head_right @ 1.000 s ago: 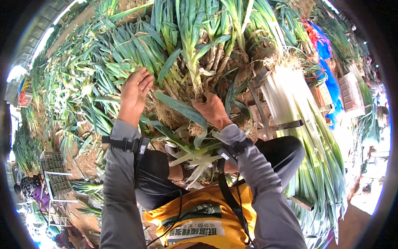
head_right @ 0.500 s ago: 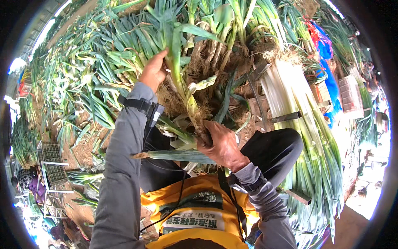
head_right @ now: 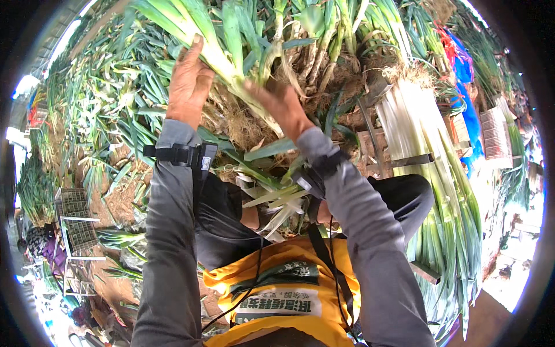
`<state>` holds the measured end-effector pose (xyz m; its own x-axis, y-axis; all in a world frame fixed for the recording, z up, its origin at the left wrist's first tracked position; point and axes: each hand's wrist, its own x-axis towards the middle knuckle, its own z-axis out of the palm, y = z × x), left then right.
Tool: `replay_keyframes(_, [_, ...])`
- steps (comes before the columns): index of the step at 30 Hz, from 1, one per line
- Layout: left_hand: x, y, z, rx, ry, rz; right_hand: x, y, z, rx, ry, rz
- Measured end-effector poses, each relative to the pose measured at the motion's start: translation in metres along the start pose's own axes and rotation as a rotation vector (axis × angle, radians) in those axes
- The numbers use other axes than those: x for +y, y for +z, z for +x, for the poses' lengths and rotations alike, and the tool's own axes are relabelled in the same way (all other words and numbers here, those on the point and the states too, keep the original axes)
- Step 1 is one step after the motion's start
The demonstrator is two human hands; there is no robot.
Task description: Peeling and trimming outer layers from harvested leeks for processing.
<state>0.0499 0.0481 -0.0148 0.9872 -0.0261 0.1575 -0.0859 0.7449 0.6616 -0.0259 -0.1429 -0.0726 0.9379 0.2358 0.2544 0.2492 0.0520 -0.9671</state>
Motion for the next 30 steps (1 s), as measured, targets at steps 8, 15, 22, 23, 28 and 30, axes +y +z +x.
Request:
replay_keyframes(8, [0.016,-0.004,-0.01,0.012,0.083,0.074,-0.025,0.049,0.068,0.121,-0.083,0.002])
replay_keyframes(15, [0.029,-0.031,0.003,0.022,0.049,0.03,0.014,-0.001,-0.003,0.193,0.126,0.365])
replay_keyframes(22, [0.023,-0.06,0.027,0.15,0.029,0.005,0.021,0.005,-0.085,0.202,0.287,-0.051])
replay_keyframes(23, [0.029,-0.066,0.028,0.152,0.031,0.01,0.027,-0.001,-0.099,0.115,0.251,-0.324])
replay_keyframes(28, [0.031,-0.065,0.031,0.287,0.176,0.068,0.102,-0.032,-0.161,-0.246,0.291,-0.98])
replay_keyframes(30, [0.036,-0.071,0.03,0.331,0.236,0.104,0.107,-0.022,-0.158,-0.284,0.194,-1.169])
